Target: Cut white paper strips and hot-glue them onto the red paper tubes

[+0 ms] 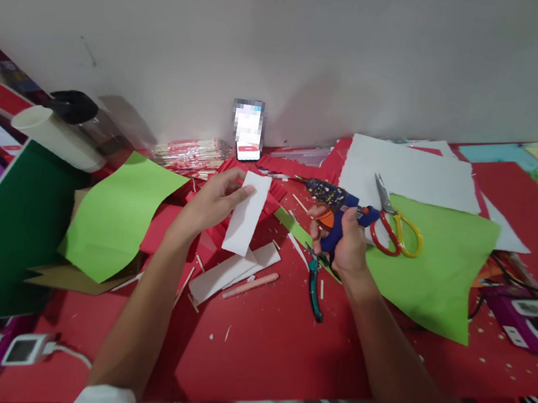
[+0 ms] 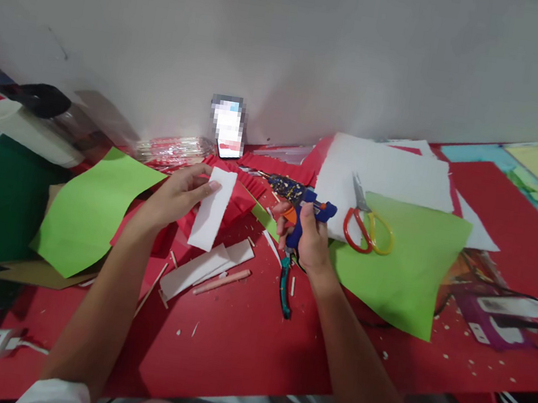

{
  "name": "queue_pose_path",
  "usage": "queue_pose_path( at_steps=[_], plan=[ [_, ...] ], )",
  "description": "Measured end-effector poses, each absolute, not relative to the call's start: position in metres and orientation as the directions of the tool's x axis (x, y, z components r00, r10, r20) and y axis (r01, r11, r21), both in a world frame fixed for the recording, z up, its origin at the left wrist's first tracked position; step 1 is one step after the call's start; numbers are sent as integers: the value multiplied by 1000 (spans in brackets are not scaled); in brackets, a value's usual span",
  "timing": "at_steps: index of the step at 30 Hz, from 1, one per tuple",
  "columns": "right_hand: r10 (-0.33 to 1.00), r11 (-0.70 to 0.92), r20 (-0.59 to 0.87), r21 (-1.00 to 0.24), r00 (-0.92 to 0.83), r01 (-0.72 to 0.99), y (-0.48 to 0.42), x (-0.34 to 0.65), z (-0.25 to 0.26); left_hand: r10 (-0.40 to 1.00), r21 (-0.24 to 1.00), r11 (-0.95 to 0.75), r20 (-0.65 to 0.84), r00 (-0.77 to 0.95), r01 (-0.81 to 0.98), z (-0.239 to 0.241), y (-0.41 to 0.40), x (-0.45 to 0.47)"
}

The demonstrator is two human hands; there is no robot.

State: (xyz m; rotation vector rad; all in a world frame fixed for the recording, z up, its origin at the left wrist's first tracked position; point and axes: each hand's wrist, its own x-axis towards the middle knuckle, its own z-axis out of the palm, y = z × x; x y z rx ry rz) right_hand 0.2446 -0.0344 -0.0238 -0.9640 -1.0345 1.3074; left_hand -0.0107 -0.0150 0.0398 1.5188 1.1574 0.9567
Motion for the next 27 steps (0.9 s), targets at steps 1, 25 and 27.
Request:
queue_pose_path(
  at_steps=[1, 25, 27],
  plan=[
    [999, 34, 39, -960, -12, -277, -34, 245, -24, 970, 974, -84, 31, 242, 212, 40, -15, -11],
    [998, -30, -12, -950, -62, -310, -37, 239, -27, 963, 978, -87, 34, 268, 188, 35, -13, -11],
    [999, -12, -2, -956, -33, -295, -36, 240, -30, 963, 980, -82, 31, 267, 183, 35, -12, -11]
  ],
)
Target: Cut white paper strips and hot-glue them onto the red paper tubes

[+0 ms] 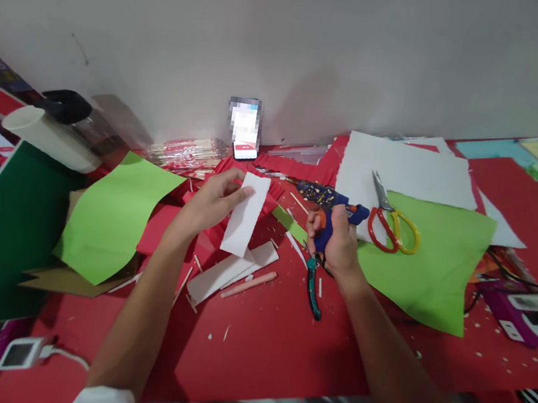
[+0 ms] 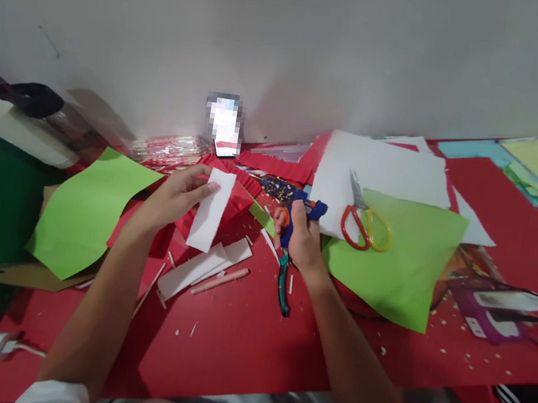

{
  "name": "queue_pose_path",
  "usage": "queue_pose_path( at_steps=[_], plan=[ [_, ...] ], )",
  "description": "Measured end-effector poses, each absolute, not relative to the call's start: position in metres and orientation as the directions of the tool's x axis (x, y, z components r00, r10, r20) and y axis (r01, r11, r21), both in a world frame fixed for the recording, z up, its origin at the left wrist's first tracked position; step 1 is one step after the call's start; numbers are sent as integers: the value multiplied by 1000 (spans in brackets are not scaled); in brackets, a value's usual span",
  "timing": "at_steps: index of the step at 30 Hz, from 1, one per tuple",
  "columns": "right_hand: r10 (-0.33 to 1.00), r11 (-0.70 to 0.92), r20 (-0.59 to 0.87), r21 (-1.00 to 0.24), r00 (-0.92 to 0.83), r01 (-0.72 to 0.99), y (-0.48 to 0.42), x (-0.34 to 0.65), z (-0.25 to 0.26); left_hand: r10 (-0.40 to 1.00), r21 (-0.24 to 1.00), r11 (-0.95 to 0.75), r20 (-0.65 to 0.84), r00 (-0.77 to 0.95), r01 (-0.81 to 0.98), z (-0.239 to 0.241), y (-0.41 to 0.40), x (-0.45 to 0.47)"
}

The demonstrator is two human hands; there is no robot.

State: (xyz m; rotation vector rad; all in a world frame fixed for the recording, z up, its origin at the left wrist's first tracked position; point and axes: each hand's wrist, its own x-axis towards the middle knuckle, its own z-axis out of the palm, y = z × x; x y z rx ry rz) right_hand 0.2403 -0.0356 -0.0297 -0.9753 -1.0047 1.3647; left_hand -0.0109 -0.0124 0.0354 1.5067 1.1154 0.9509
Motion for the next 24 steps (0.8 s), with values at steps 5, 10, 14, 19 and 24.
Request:
queue_pose_path(
  at_steps=[5, 10, 14, 19, 24],
  plan=[
    [999, -7, 7, -956, -47, -292, -34, 241, -31, 966, 977, -75, 21, 257, 200, 36, -12, -12],
    [1000, -10, -9, -955, -5, -295, -33, 242, -31, 962, 979, -82, 29, 270, 187, 35, -12, -12],
    [999, -13, -2, -961, -40, -276, -33, 243, -33, 960, 978, -89, 34, 278, 189, 37, -12, -12],
    [1000, 16, 12, -963, 14, -267, -33, 241, -30, 964, 976, -81, 26, 265, 200, 36, -12, -12],
    [1000, -12, -3, -957, -29, -288, -33, 241, -27, 966, 974, -82, 25, 259, 212, 36, -12, -12]
  ],
)
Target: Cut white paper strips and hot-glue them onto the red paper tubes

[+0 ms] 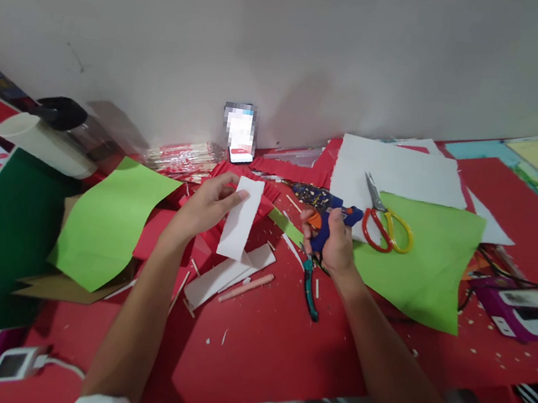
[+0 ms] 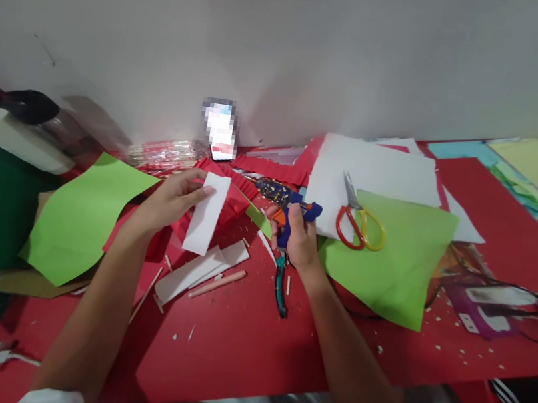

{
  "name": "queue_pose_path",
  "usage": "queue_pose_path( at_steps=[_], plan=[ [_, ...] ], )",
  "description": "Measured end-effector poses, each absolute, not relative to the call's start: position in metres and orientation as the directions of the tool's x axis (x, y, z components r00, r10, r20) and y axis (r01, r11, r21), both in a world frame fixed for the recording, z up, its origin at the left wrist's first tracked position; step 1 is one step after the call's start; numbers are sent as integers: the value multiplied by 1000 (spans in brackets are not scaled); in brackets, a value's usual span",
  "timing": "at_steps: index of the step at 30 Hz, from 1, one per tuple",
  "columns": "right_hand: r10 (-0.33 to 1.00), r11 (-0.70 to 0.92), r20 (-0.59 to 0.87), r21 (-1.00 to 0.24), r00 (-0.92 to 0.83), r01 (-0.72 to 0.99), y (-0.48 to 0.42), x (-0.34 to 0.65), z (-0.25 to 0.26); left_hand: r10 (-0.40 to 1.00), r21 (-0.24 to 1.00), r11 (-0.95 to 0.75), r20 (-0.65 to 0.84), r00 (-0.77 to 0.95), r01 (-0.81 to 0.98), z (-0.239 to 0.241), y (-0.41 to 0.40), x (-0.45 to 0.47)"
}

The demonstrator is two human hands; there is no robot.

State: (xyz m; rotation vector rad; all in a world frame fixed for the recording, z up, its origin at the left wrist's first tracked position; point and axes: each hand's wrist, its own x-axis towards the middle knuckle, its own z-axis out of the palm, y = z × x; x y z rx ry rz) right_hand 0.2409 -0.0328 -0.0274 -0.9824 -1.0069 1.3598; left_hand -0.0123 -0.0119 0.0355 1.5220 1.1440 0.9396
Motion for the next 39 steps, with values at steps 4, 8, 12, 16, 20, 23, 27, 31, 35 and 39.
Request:
queue_pose_path(
  at_steps=[4, 8, 12, 16, 20, 23, 27, 31, 35, 39],
  plan=[
    [1000, 5, 11, -952, -17, -306, -33, 242, -27, 964, 975, -69, 11, 267, 210, 36, -13, -12],
    [1000, 4, 12, -949, -24, -314, -33, 242, -26, 964, 977, -59, 3, 268, 203, 35, -13, -13],
    [1000, 28, 25, -958, 16, -286, -32, 241, -29, 964, 967, -59, -9, 265, 247, 36, -13, -14],
    [1000, 25, 19, -959, 22, -281, -31, 240, -34, 964, 959, -46, -31, 265, 280, 39, -13, -13],
    [997, 51, 32, -963, 74, -264, -30, 241, -37, 964, 962, -47, -27, 265, 271, 39, -13, -13],
    [999, 38, 29, -963, 38, -267, -30, 242, -37, 962, 961, -57, -20, 272, 271, 37, -13, -15],
    [998, 45, 32, -959, 53, -278, -30, 242, -37, 960, 965, -66, -7, 279, 255, 36, -13, -15],
    [998, 59, 47, -953, 46, -298, -31, 242, -35, 959, 971, -60, -9, 283, 232, 37, -13, -14],
    [999, 33, 27, -950, 23, -309, -31, 241, -31, 956, 966, -71, -4, 294, 247, 37, -13, -14],
    [1000, 17, 16, -937, 6, -348, -31, 242, -29, 959, 960, -69, -11, 283, 273, 40, -15, -12]
  ],
)
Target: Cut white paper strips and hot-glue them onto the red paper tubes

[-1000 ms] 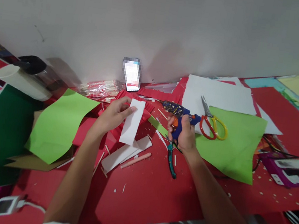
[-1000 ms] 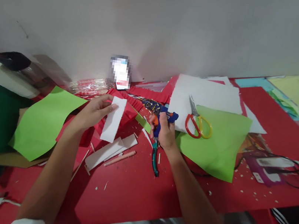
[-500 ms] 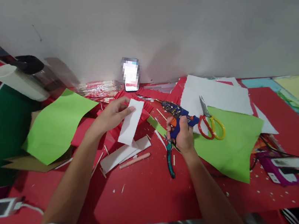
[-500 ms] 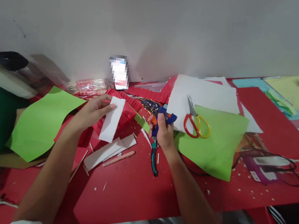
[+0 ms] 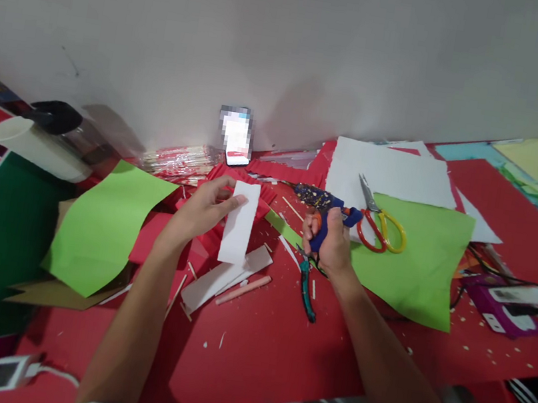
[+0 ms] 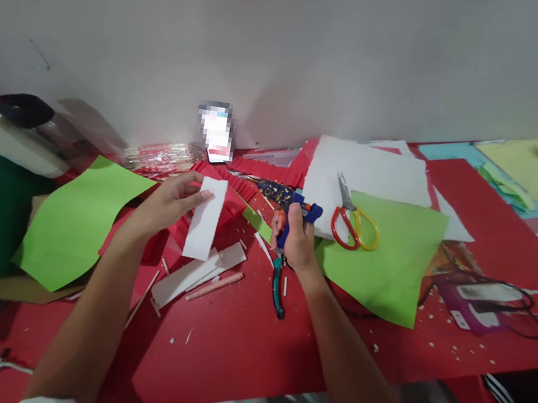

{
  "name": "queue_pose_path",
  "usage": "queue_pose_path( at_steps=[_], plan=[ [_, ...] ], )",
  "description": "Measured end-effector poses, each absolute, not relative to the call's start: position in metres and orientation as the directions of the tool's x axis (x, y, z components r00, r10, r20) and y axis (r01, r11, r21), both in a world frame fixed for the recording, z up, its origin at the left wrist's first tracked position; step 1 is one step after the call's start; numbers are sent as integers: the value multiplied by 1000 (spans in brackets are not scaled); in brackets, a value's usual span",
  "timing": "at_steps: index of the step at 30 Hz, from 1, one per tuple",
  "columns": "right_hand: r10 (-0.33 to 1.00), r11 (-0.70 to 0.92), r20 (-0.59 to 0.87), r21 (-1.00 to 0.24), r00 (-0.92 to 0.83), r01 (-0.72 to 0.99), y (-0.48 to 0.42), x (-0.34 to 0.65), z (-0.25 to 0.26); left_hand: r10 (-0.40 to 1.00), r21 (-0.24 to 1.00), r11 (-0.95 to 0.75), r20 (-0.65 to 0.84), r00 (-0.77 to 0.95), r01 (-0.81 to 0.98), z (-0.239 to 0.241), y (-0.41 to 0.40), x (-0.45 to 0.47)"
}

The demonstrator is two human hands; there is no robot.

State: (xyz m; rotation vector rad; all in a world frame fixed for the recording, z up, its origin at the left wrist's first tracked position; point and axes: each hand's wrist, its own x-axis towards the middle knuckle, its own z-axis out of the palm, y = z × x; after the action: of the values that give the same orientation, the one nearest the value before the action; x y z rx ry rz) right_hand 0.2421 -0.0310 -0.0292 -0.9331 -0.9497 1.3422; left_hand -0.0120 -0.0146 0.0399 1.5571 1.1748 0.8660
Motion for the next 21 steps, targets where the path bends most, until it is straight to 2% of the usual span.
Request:
queue_pose_path(
  at_steps=[6, 14, 18, 21],
  plan=[
    [995, -61, -26, -926, -99, -373, -31, 247, -33, 973, 967, -18, -43, 229, 256, 40, -15, -8],
    [1000, -1, -3, -958, 6, -286, -32, 242, -32, 964, 977, -22, -35, 264, 212, 35, -14, -7],
    [1000, 8, 13, -967, -20, -253, -32, 241, -39, 951, 978, -6, -58, 304, 207, 38, -15, -7],
    [999, -2, 11, -955, -44, -296, -33, 242, -39, 937, 972, 24, -103, 333, 234, 40, -18, -5]
  ],
)
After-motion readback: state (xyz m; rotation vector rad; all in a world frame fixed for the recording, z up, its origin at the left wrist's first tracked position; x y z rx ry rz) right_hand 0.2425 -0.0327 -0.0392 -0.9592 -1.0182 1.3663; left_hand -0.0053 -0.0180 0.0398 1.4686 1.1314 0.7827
